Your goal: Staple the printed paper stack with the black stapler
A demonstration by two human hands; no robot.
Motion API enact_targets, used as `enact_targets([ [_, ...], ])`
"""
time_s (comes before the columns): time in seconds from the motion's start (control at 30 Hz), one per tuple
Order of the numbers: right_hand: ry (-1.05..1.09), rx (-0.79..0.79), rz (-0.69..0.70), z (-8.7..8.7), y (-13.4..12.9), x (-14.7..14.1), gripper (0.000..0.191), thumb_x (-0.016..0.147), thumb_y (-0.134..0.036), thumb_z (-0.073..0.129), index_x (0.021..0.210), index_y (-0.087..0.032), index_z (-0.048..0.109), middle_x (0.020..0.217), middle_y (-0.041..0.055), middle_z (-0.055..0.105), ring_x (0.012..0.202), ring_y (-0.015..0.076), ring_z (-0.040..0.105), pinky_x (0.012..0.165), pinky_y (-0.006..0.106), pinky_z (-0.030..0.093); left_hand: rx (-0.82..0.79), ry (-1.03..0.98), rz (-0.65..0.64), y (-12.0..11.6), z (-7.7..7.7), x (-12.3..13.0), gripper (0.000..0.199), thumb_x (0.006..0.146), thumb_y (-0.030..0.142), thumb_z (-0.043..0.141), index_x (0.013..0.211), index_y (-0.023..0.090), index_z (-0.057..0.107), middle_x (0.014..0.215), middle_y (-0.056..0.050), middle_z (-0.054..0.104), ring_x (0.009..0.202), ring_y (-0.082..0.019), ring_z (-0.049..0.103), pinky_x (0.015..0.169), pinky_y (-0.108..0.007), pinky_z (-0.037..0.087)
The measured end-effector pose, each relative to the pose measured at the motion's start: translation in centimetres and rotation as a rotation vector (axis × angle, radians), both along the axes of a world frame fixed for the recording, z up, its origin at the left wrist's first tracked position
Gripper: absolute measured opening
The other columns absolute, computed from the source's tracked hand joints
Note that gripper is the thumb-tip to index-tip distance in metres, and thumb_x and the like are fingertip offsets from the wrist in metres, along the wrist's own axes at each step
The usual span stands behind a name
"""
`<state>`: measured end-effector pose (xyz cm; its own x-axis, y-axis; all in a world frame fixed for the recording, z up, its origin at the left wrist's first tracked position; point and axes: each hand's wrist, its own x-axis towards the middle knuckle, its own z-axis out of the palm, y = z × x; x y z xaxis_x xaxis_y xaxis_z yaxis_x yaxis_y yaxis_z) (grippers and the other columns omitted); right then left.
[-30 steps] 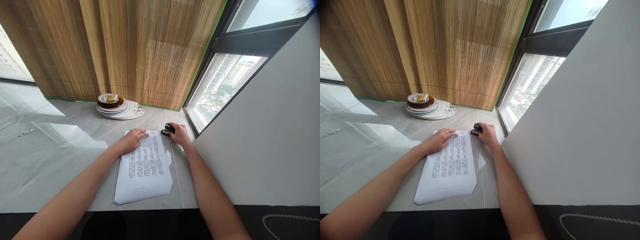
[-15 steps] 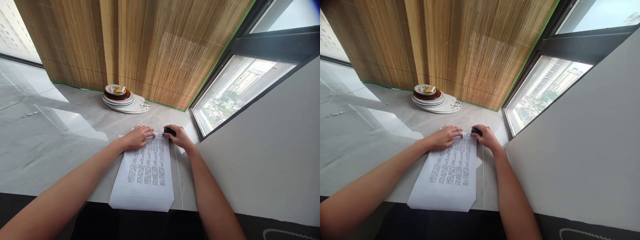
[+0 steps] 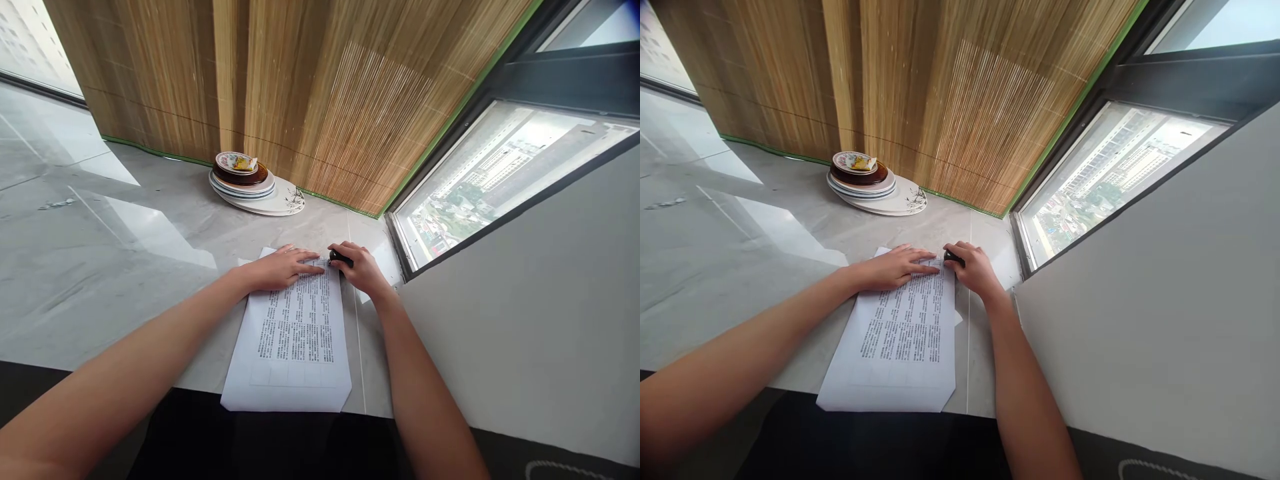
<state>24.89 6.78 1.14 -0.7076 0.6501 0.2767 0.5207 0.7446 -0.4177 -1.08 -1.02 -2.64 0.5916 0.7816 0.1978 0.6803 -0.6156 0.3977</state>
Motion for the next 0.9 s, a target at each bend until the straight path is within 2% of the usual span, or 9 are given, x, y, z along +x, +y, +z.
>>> enact_targets([
  [0.27,-0.056,0.059,-0.023,-0.16,-0.03,-0.24,0.029,0.097,-0.026,0.062,0.125,-0.028,0.07,0.108,0.0053,0.073,0.103,0.0259,0.067,0.092,0.04,0.044,0.003,0.001,-0.008,-0.09,0.11,0.13,0.057,0.103,0.014,0.047,0.146,0.049,0.059,0.165,0.004,0.047,0.15,-0.025,0.043,0.128,-0.06,0.02],
  [0.43,-0.067,0.059,-0.036,-0.11,-0.17,-0.5,0.028,0.097,-0.025,0.062,0.123,-0.028,0.07,0.107,0.0053,0.073,0.104,0.0264,0.066,0.091,0.04,0.043,0.03,-0.102,-0.01,0.01,-0.16,0.12,0.054,0.1,0.014,0.053,0.139,0.05,0.065,0.159,0.006,0.053,0.146,-0.026,0.049,0.128,-0.057,0.024],
  [0.6,-0.073,0.041,-0.045,0.1,-0.37,-0.67,0.026,0.097,-0.025,0.062,0.122,-0.028,0.07,0.106,0.0045,0.073,0.104,0.0258,0.066,0.09,0.04,0.042,0.03,-0.064,-0.017,0.01,-0.19,0.13,0.058,0.099,0.012,0.052,0.142,0.05,0.062,0.161,0.004,0.051,0.148,-0.027,0.047,0.127,-0.06,0.022],
  [0.9,-0.11,0.054,-0.054,0.17,-0.42,-0.9,0.025,0.096,-0.025,0.063,0.118,-0.03,0.071,0.108,0.0041,0.074,0.105,0.0267,0.066,0.087,0.039,0.04,0.023,-0.083,-0.005,0.07,-0.34,0.1,0.058,0.098,0.013,0.054,0.142,0.051,0.062,0.161,0.006,0.051,0.147,-0.026,0.048,0.127,-0.057,0.024],
])
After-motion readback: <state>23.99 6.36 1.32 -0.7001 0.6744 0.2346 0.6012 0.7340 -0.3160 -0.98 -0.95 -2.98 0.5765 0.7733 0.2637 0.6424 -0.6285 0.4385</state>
